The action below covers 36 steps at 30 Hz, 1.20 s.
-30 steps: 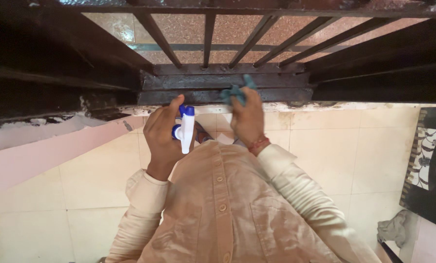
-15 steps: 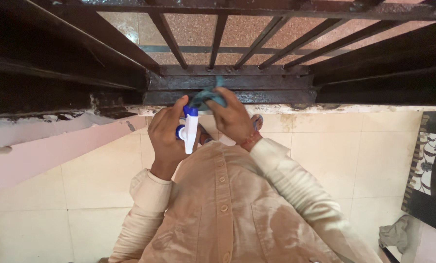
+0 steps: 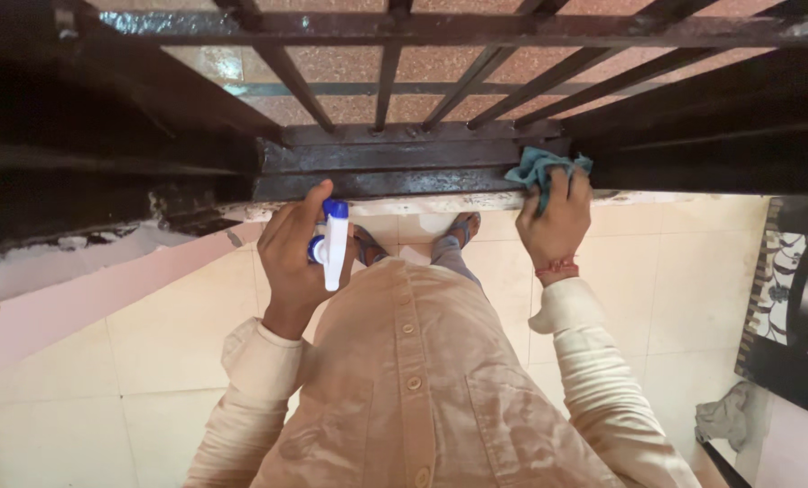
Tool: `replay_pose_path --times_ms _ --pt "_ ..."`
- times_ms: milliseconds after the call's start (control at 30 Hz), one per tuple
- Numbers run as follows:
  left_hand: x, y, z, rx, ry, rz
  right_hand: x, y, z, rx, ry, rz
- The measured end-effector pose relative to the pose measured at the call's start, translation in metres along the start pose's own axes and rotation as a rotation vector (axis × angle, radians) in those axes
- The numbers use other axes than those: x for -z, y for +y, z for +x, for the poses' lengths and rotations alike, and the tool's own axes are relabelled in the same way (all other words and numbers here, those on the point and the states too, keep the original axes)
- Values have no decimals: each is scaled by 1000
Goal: The person cleans a metal gate by spraying liquid from a bottle onto the bars and wiping the metal surfaces with a blue cloth.
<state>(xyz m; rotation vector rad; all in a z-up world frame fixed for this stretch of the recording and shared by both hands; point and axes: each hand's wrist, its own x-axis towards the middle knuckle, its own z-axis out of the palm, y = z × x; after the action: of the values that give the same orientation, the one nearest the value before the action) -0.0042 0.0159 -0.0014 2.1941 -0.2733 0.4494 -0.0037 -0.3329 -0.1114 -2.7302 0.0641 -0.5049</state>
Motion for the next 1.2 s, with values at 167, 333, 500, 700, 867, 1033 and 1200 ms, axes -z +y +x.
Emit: replay_pose_path --times_ms 167,333,500,700,867,1033,1200 --pt "4 1 0 -49 5 13 -5 -17 -8 1 31 48" --pt "5 -3 -3 -42 11 4 -21 -48 -14 106 34 150" --pt "10 -6 -9 -44 3 -52 -43 -100 -15 173 -94 159" --pt "16 -7 -19 14 31 -130 -51 -138 -12 388 -196 214" --pt "16 -6 -24 34 62 -125 -55 -161 -4 515 -284 246" --pt "12 -4 -26 37 85 -118 -51 -175 14 669 -406 464" --pt "12 -4 -28 46 86 -98 -35 -171 13 548 -242 547"
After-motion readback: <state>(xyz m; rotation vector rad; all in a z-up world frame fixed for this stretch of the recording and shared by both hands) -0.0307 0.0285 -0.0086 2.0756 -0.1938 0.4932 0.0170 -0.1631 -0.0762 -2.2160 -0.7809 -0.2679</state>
